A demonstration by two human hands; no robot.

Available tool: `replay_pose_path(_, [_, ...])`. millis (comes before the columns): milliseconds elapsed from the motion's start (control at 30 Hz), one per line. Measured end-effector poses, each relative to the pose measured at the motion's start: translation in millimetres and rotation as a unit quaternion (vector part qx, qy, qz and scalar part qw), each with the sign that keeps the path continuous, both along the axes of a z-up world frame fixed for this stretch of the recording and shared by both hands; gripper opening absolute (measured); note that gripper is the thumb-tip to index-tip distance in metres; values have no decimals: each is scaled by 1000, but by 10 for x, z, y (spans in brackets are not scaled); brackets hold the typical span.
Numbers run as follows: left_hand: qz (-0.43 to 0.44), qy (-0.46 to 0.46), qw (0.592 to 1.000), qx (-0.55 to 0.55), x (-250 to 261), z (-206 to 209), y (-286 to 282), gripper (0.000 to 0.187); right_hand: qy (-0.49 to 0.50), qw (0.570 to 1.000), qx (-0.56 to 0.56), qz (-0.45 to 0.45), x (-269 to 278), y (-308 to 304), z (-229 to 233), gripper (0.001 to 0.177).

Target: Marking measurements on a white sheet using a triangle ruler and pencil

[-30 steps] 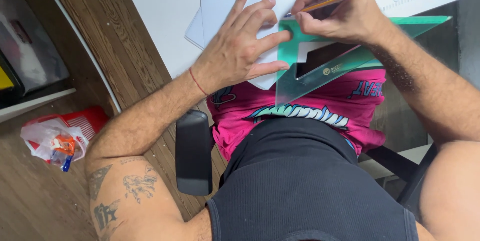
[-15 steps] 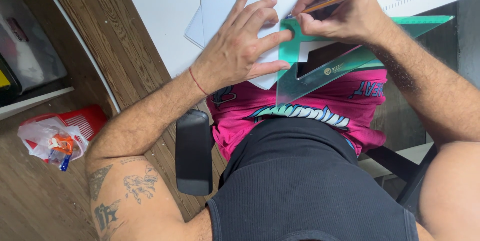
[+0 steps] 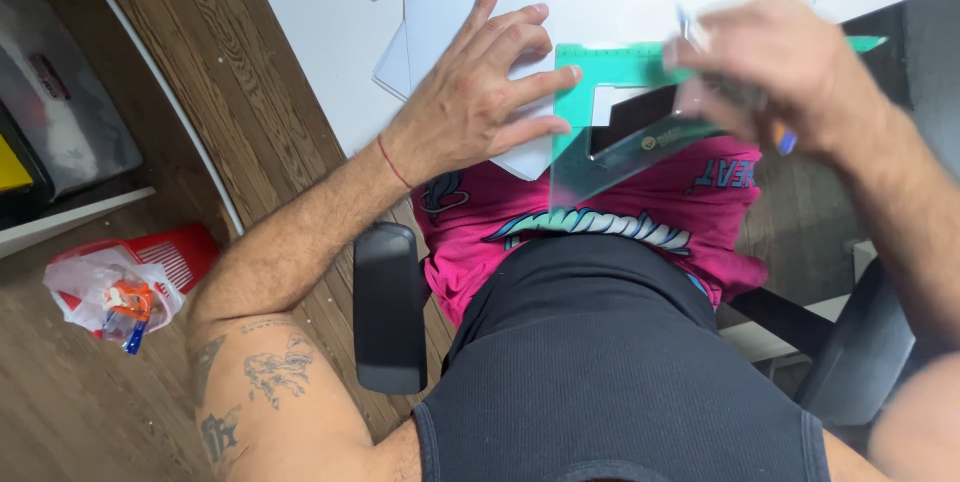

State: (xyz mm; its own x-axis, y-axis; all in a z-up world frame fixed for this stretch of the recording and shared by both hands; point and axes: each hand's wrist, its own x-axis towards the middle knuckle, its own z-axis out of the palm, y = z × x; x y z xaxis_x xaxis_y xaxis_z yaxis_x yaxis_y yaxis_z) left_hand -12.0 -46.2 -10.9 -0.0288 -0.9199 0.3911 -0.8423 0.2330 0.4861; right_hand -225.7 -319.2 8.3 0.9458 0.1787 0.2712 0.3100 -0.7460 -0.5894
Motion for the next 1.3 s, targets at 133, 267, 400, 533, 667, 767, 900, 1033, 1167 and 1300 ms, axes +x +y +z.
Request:
replay_pose_path(133, [-12,-44,999,-14,70,-128,-4,38,-109,936,-330,52,-359,52,-104,45])
replay_pose_path(267, [-38,-66,997,-32,136,-150,8,59,-161,905,-389,66,-400,118,-135,25])
replay_pose_path(400, [96,-150,984,-5,113,11,64,102,-188,894,-399,75,-305,14,-154,18])
replay_pose_path(533, [182,-165,969,11,168,-32,272,65,-239,928,-271,90,-349,28,1,16])
replay_pose_path(667, [103,-59,983,138,366,-48,448,48,-300,933,-154,124,-373,129,-23,10])
replay_pose_path(767, [67,-11,987,143,615,-141,489,44,-348,900,-193,178,-184,352,-83,11])
replay_pose_path(900, [43,181,960,211,685,-190,416,38,-353,898,-190,183,68,672,19,15])
replay_pose_path(1033, [33,107,982,151,687,-214,441,40,-332,891,-231,207,237,656,-185,27])
replay_pose_path(1167, [172,82,980,63,418,-204,588,28,-311,895,-239,214,282,654,-278,25])
replay_pose_path(1300, [216,-44,975,2,325,-109,874,37,-294,902,-230,218,312,636,-244,26])
